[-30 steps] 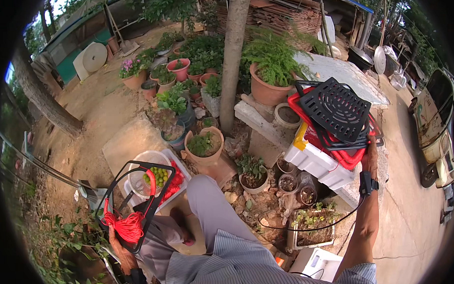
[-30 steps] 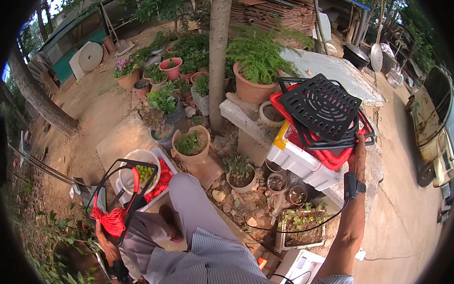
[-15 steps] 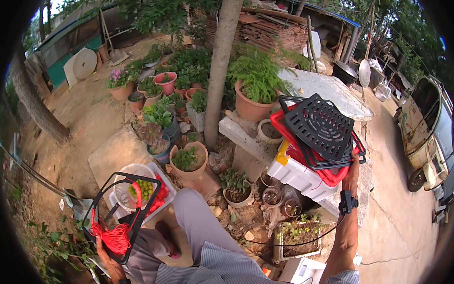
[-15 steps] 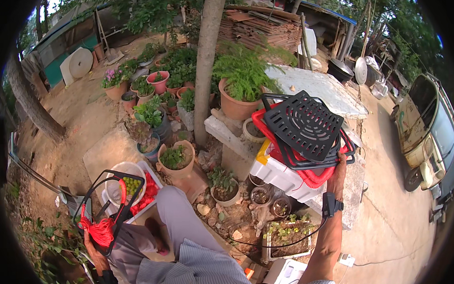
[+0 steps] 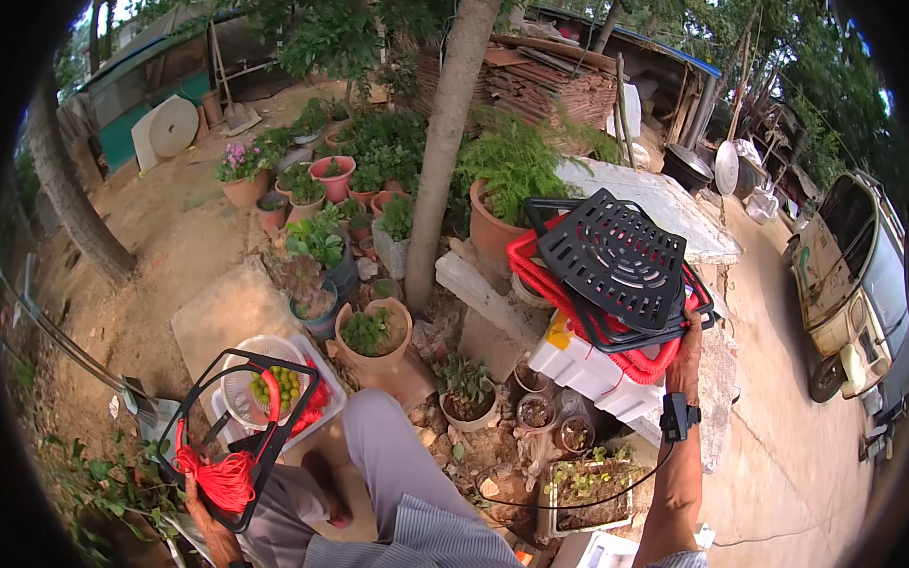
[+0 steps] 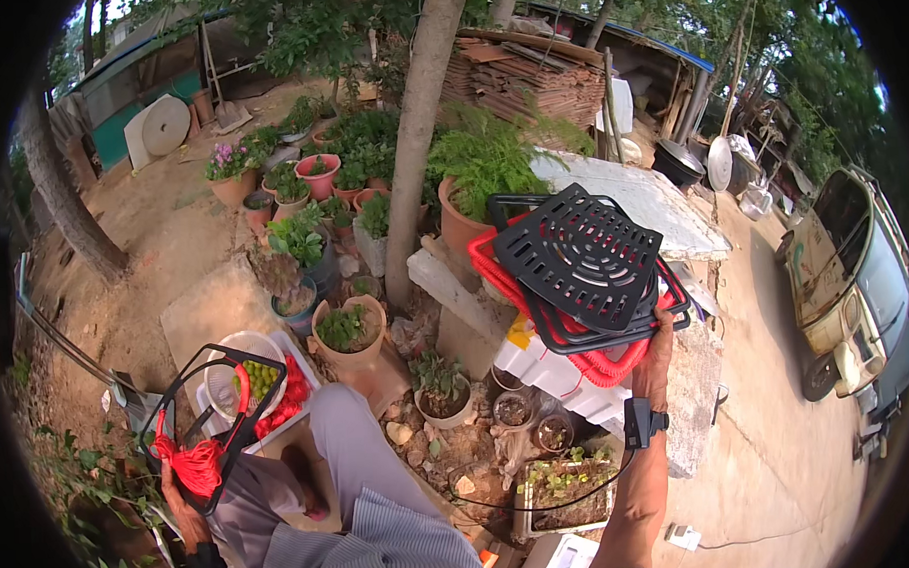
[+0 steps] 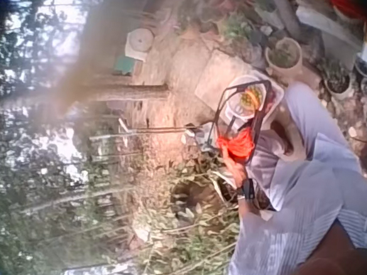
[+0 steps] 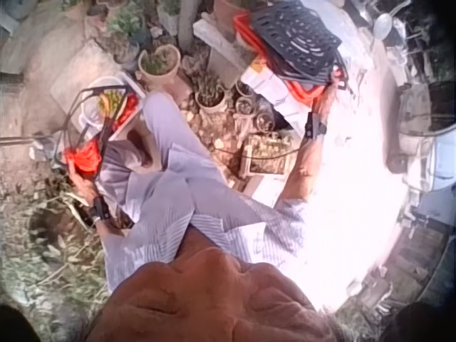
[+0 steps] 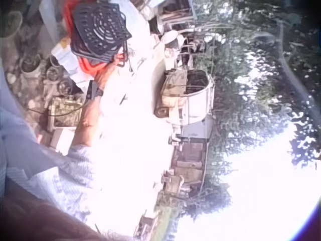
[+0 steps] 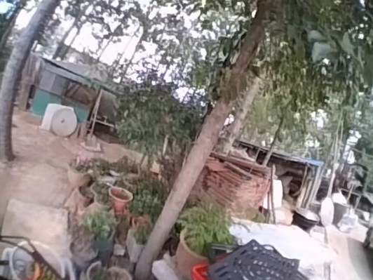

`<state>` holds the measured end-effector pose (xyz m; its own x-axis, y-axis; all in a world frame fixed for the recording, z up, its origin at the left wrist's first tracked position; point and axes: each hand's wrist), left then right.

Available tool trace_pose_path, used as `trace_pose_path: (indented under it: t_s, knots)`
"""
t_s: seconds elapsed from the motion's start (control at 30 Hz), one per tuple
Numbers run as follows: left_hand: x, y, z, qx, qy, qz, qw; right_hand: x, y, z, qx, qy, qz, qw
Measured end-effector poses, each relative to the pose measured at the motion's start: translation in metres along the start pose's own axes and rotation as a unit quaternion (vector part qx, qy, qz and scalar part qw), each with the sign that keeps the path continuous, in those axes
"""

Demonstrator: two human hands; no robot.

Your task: Wrapping a red rope around a circular black frame.

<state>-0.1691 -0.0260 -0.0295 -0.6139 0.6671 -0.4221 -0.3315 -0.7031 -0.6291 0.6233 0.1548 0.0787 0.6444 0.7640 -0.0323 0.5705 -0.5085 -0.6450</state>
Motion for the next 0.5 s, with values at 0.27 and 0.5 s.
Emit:
trace_pose_path:
  t_s: [0.27, 0.5]
  knots:
    - [0.016, 0.040, -0.008, 0.021, -0.065, -0.024, 0.997, 0.016, -0.016, 0.032, 0.046, -0.015, -0.013, 0.999]
    - [0.003, 0.033, -0.004, 0.061, -0.143, 0.031, 0.987, -0.012, -0.034, 0.050, 0.032, -0.044, 0.013, 0.998]
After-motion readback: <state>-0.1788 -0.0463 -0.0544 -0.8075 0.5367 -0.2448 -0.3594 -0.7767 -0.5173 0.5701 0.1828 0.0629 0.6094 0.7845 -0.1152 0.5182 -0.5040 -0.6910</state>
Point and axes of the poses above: each hand's wrist, its own x-axis towards the middle knuckle, its own y-axis out of the back of the hand, z = x × y, and after that the axes turned 11 degrees about z, right-handed
